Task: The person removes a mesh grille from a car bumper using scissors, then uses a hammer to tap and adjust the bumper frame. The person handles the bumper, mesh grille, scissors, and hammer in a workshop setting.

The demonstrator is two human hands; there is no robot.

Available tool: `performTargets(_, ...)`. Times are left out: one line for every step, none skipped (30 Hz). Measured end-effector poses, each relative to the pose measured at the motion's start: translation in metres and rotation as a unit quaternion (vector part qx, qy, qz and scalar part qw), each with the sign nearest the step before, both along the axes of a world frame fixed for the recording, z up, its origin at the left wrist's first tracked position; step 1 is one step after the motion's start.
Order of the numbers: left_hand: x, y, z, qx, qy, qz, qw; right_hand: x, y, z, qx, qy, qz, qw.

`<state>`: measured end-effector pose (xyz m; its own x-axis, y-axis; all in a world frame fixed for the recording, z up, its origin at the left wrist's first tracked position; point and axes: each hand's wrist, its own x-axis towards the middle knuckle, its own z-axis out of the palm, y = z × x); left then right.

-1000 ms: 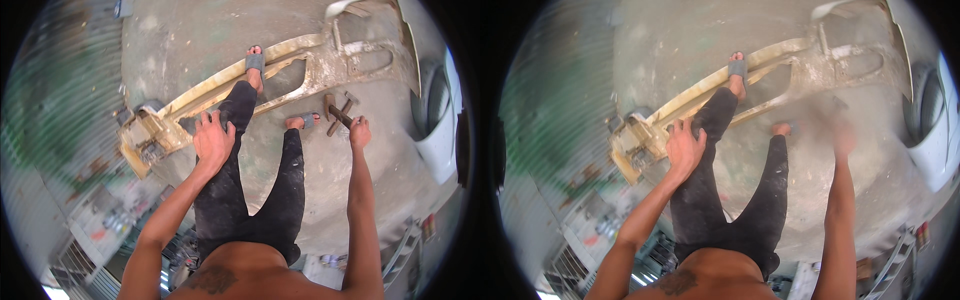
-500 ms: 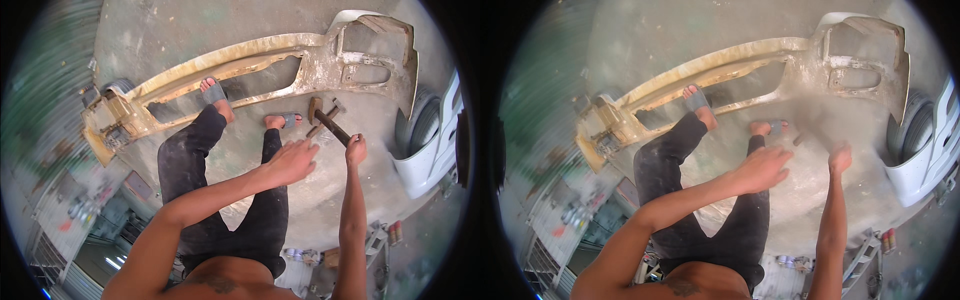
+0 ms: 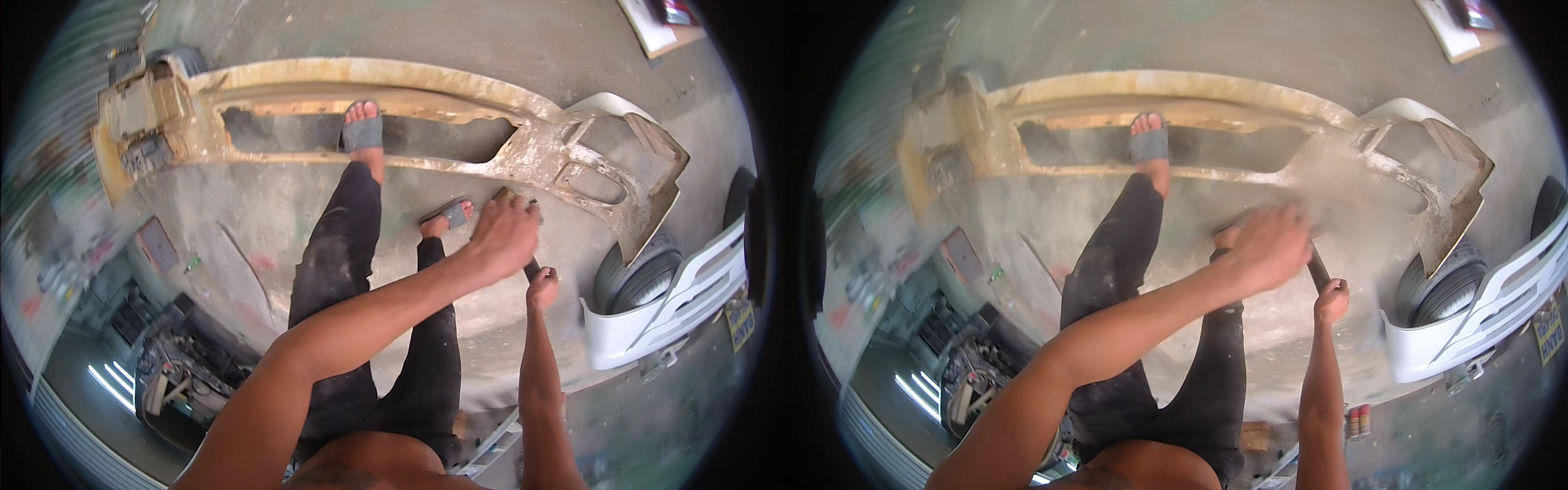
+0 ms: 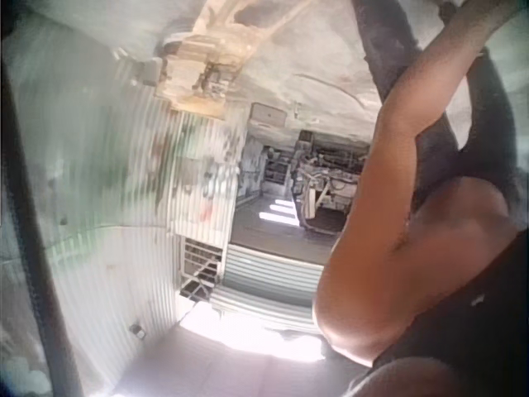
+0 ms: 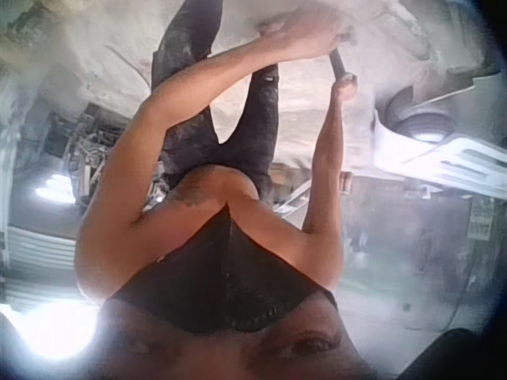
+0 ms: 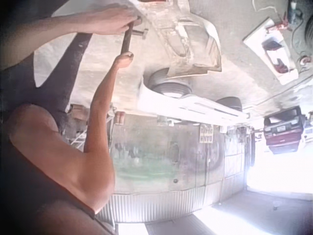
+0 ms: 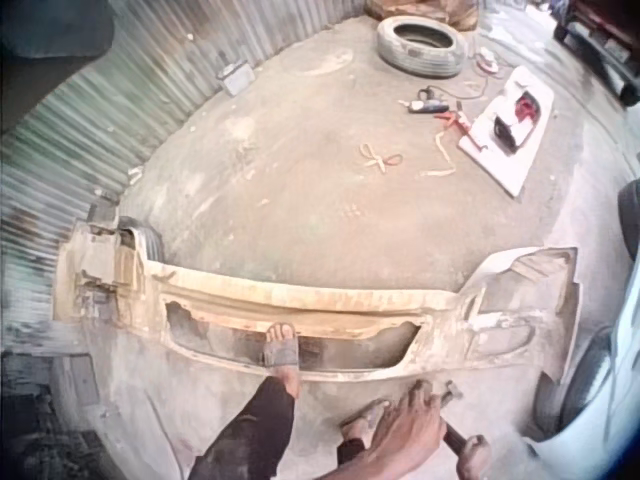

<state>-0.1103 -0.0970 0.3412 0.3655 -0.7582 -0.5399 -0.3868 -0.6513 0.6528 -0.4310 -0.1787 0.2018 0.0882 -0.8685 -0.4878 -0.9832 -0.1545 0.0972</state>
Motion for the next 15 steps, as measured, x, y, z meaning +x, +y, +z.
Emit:
performTargets(-0.005, 0.002, 0.002, -0.013, -0.003, -0.008, 1.0, 0.0, 0.003, 0.0, -0.013, 0.005, 0.021, 1.0)
performTargets(-0.006, 0.002, 0.007, -0.03, 0.016, 0.009, 0.999, 0.002, 0.005, 0.001, -0.01, -0.009, 0.009, 1.0)
performTargets(-0.008, 0.003, 0.012, -0.046, 0.035, 0.025, 0.998, 0.003, 0.008, 0.003, -0.007, -0.023, -0.004, 1.0)
performTargets(-0.009, 0.004, 0.015, -0.063, 0.054, 0.041, 0.996, 0.004, 0.011, 0.004, -0.004, -0.037, -0.018, 0.999)
performTargets(-0.009, 0.007, 0.017, -0.07, 0.078, 0.061, 0.993, 0.006, 0.015, 0.007, -0.025, -0.037, 0.005, 0.999)
performTargets(-0.007, 0.008, 0.018, -0.076, 0.081, 0.077, 0.991, 0.01, 0.014, 0.007, -0.023, -0.028, -0.001, 0.999)
performTargets(-0.004, 0.009, 0.016, -0.081, 0.084, 0.092, 0.989, 0.016, 0.01, 0.004, -0.02, -0.019, -0.007, 1.0)
performTargets(-0.004, 0.011, 0.014, -0.087, 0.088, 0.106, 0.987, 0.02, 0.009, 0.003, -0.019, -0.008, -0.015, 1.0)
performTargets(-0.007, 0.013, 0.009, -0.119, 0.059, 0.132, 0.982, 0.016, 0.008, 0.0, -0.026, -0.007, -0.011, 1.0)
performTargets(-0.011, 0.014, 0.008, -0.139, 0.066, 0.119, 0.981, 0.013, 0.007, -0.001, -0.033, -0.006, -0.007, 0.999)
performTargets(-0.012, 0.014, 0.008, -0.16, 0.071, 0.106, 0.979, 0.012, 0.006, -0.005, -0.04, -0.007, -0.005, 0.999)
performTargets(-0.013, 0.014, 0.008, -0.18, 0.076, 0.092, 0.976, 0.009, 0.007, -0.007, -0.047, -0.009, -0.004, 0.999)
performTargets(-0.016, 0.013, 0.011, -0.2, 0.091, 0.099, 0.97, 0.006, 0.01, -0.008, -0.05, -0.008, -0.003, 0.999)
performTargets(-0.014, 0.012, 0.016, -0.188, 0.107, 0.082, 0.973, 0.006, 0.013, -0.007, -0.051, -0.009, -0.001, 0.999)
performTargets(-0.011, 0.01, 0.021, -0.176, 0.125, 0.065, 0.974, 0.004, 0.016, -0.005, -0.054, -0.009, -0.002, 0.999)
